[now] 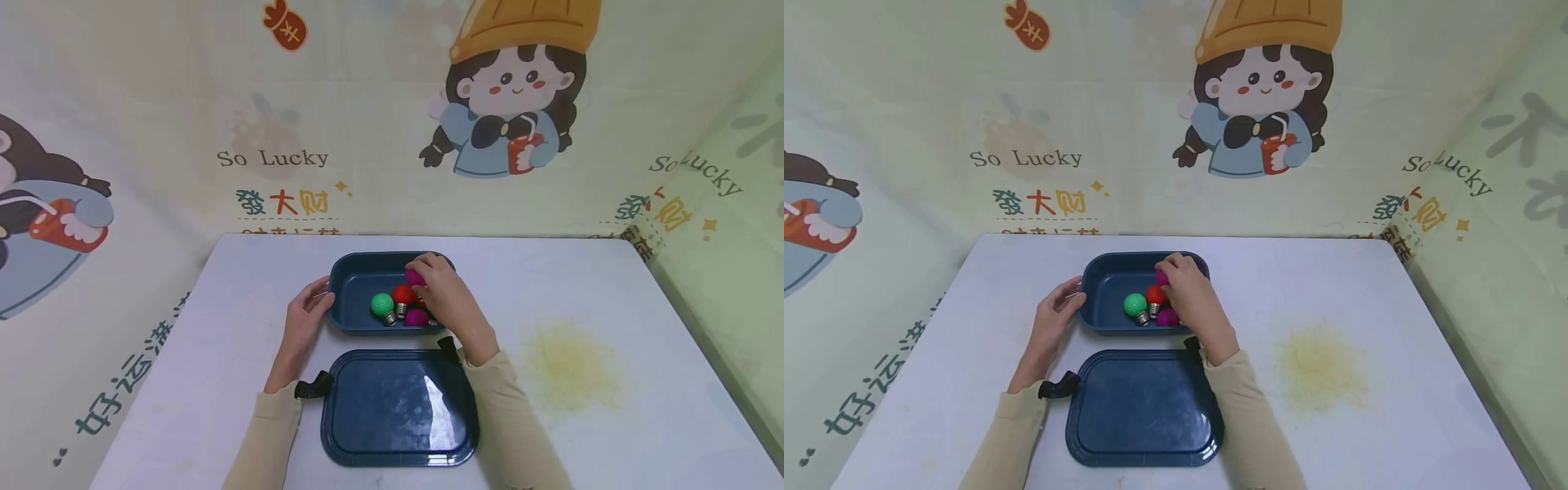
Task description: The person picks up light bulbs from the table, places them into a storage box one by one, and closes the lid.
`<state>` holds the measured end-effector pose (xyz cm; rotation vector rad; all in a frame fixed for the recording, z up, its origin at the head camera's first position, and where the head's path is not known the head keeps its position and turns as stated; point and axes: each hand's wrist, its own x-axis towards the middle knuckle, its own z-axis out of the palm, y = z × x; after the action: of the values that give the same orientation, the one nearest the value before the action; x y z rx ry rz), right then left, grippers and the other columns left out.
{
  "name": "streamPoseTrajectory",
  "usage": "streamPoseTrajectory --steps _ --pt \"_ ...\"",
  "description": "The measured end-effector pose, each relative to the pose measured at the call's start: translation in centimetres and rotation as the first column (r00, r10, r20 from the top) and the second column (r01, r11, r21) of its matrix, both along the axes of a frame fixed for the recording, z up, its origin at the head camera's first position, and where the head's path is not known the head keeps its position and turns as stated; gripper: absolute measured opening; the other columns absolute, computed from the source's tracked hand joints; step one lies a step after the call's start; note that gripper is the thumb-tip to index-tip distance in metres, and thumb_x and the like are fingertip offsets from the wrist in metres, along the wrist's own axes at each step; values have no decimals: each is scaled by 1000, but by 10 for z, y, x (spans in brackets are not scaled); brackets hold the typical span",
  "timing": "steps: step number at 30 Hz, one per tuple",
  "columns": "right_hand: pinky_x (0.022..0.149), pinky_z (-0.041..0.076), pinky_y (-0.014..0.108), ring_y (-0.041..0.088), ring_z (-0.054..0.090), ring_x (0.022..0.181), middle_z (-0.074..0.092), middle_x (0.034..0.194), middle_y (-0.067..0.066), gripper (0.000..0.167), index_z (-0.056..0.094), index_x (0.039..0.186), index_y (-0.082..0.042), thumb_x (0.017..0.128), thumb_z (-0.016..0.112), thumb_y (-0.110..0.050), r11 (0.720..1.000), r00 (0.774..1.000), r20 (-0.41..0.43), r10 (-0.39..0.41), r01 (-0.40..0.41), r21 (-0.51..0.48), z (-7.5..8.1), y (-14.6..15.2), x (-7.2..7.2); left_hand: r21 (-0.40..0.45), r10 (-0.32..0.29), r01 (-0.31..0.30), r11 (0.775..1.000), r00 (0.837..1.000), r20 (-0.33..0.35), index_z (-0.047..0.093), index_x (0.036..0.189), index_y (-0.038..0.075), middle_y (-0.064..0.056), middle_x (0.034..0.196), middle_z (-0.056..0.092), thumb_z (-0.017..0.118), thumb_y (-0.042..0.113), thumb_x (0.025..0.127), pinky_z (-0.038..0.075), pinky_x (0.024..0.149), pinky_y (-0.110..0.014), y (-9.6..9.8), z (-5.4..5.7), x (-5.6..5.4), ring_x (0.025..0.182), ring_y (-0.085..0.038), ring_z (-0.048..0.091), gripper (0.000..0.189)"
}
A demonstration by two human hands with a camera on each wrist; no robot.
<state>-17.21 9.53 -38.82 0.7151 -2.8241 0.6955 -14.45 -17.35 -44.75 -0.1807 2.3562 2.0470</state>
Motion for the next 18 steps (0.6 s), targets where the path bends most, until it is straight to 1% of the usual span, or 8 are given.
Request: streamPoseTrajectory --steps 3,8,12,15,18 --pt "94 55 38 29 54 119 60 125 13 41 65 123 -4 84 78 -3 999 1000 -9 28 -28 15 1 -9 2 -10 2 -2 1000 1000 -2 50 145 9 -14 143 52 60 20 100 43 92 -6 0 0 0 131 -25 51 47" --pt "93 55 36 27 54 118 61 124 11 41 66 123 -4 85 77 -5 997 997 -6 76 -76 10 2 -24 4 -16 -3 3 1000 1000 -11 49 145 7 -15 143 51 60 19 100 43 92 -6 1 -1 -1 131 -27 51 48" --pt "92 56 37 26 55 117 61 124 10 41 66 124 -5 85 78 -7 996 996 -4 93 -93 14 2 -36 4 -8 -2 1 1000 1000 -19 49 145 9 -15 144 51 61 20 100 43 92 -6 -3 -14 -6 132 -27 51 48" --pt "92 56 37 25 55 117 61 125 10 43 65 126 -7 84 78 -9 995 995 10 100 -101 21 0 -47 2 -13 11 -11 1000 1000 -22 51 145 14 -11 143 52 62 26 99 43 94 -8 -6 -27 -11 131 -24 51 48" --pt "93 56 36 24 56 116 61 126 10 45 65 128 -8 85 79 -11 994 993 39 108 -109 27 -3 -59 1 -20 17 -17 1000 1000 -26 52 144 18 -8 143 52 64 33 98 44 98 -11 -7 -32 -13 131 -22 52 50"
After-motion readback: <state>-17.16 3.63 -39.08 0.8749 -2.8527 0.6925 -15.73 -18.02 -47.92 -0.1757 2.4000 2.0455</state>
